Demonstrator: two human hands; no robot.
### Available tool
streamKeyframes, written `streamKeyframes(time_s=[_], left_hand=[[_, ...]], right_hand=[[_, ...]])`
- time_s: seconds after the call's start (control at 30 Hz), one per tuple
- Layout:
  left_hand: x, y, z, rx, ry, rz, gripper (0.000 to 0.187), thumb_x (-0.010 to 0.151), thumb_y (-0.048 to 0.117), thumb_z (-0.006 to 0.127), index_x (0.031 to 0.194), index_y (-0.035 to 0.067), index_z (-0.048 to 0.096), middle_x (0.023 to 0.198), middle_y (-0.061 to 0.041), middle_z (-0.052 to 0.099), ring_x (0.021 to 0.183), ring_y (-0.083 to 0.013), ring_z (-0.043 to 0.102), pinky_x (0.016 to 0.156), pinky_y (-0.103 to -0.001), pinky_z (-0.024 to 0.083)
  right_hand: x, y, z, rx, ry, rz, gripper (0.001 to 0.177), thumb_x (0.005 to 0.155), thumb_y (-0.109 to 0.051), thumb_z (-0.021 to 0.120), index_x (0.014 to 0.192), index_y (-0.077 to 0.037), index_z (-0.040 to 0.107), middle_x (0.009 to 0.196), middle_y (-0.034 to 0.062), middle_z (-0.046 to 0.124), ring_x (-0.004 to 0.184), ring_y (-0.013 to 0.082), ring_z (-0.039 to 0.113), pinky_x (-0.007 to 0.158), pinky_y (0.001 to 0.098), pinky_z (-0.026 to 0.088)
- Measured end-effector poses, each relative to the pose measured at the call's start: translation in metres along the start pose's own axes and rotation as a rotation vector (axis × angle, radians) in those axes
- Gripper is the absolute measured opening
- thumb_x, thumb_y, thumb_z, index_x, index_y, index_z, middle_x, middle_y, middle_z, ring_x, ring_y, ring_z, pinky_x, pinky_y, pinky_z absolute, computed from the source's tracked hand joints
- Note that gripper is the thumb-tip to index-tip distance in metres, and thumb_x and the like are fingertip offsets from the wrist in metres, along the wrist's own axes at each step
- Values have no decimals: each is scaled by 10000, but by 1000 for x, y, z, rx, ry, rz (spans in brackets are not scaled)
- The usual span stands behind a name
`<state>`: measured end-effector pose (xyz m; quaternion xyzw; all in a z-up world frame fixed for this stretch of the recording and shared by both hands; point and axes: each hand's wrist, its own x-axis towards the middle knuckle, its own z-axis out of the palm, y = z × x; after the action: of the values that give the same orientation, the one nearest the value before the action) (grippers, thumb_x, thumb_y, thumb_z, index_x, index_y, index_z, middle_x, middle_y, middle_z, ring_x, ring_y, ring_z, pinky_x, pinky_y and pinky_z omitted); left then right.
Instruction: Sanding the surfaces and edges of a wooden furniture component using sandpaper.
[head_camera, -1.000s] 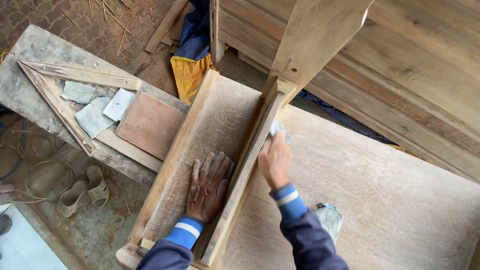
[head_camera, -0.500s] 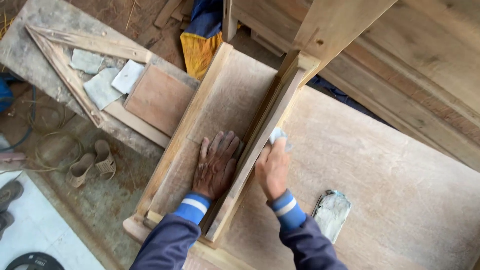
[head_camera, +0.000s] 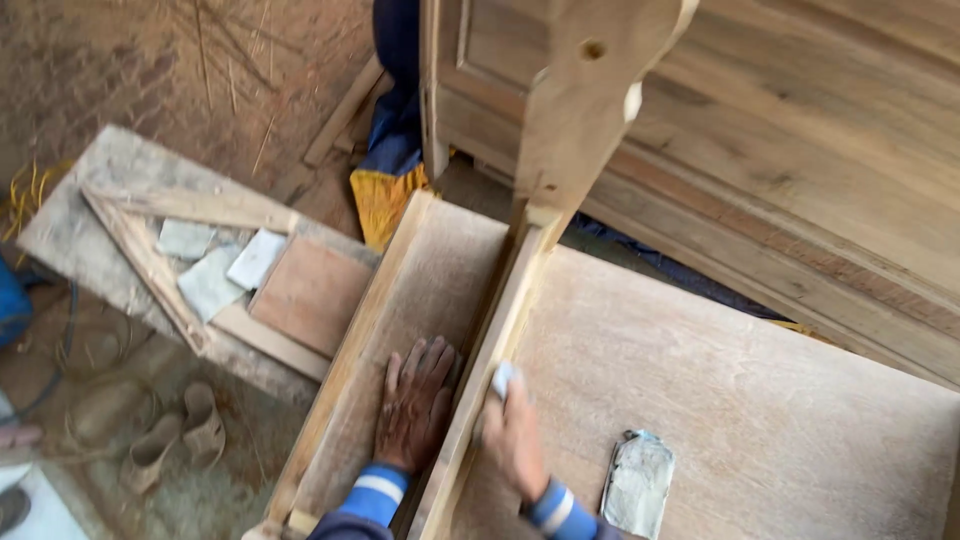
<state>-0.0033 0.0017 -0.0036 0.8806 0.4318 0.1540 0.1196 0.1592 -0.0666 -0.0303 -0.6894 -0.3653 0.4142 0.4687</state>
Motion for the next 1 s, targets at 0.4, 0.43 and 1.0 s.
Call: streamKeyframes(time_s=[0.4,0.43,1.0], left_hand=[[2,-7,8,62,-101,-86,579,1016,273,383,1576,134,344,1661,-62,300,1549,-289,182,1233,-537,29],[1,-8,9,78,-131,-110,579,1014,273,378,1575,133,338,1663,-58,290,1550,-284,168,1230,-537,16],[-12,-40,37,99,-81,-34,579,1008,280,413,1555,97,368,1650,-103,309,1546,-313,189,1226,-558,23]], right_hand=[[-15,29,-4,56,30,-97,367,931,-58,645,1285,-148,676,1032,191,751,982,283,736,887,407,582],[-13,40,0,111,155,-365,287,879,1,709,1140,-114,742,1003,158,758,987,269,702,893,406,591],[40,-36,7,33,490,-569,381,895,48,546,1251,-27,660,1111,192,746,979,304,746,841,406,596]])
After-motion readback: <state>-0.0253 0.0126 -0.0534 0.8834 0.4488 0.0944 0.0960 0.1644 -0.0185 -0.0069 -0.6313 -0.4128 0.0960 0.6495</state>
